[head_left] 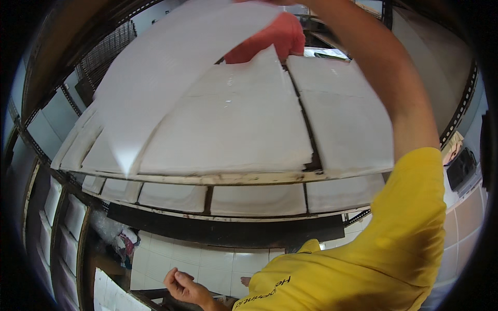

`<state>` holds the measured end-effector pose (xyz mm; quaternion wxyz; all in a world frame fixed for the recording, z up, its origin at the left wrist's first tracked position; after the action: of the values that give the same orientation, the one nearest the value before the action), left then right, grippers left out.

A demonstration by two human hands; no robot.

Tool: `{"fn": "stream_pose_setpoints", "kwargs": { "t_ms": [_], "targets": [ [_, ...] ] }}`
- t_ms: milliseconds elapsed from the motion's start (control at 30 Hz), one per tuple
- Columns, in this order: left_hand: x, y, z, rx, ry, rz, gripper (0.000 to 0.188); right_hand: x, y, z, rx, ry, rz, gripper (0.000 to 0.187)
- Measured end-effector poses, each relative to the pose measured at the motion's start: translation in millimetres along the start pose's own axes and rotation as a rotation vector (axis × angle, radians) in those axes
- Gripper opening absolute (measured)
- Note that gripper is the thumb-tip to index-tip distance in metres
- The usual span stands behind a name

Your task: The person repeatedly picks up white paper sheets from a table and places them onto a metal shelving unit. They handle the sheets one at a time, stacking them in neat piles on the shelves. Another person is visible working at the table in the background.

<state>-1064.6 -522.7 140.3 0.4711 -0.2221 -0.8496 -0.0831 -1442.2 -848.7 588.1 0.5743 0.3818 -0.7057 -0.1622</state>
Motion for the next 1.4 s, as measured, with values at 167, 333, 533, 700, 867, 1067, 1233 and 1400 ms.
{"fn": "stream_pose_setpoints", "kwargs": {
  "t_ms": [167, 333, 533, 700, 867, 1067, 1233, 1400],
  "targets": [
    [8, -57, 45, -0.202, -0.175, -0.181, 0.014, 15, 40, 247, -0.042, -1.140, -0.159, 0.029],
    [14, -82, 72, -0.303, -0.151, -0.196, 0.014, -37, 47, 404, -0.013, -2.079, -0.118, 0.022],
    [22, -86, 84, -0.317, -0.146, -0.214, 0.014, -60, 32, 471, -0.391, -2.037, 0.105, 0.011],
    [16, -70, 89, -0.320, -0.109, -0.286, 0.014, -52, 9, 485, -0.663, -1.783, 0.377, 0.007],
    [11, -57, 95, -0.277, -0.112, -0.333, 0.014, -56, 3, 488, -0.927, -1.739, 0.365, 0.013],
    [0, -46, 94, -0.260, -0.081, -0.341, 0.015, -65, 20, 453, -0.803, -1.775, 0.437, 0.016],
    [-9, -40, 84, -0.289, -0.029, -0.351, 0.015, -15, 20, 402, -0.676, -1.503, 0.337, 0.023],
    [-18, -5, 59, -0.184, -0.114, -0.362, 0.015, 4, -16, 134, -0.041, -1.128, -0.081, 0.027]
  ]
}}
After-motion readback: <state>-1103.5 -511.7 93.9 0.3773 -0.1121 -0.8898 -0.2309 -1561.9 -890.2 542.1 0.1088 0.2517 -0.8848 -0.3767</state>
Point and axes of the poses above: each hand's wrist, its own z-axis away from the middle knuckle, its own y-axis out of the back of the hand, x = y × z, the point moved 6 cm from there along -z, towards the middle knuckle, and after that the axes turned 11 degrees about x, right-handed, at the moved point
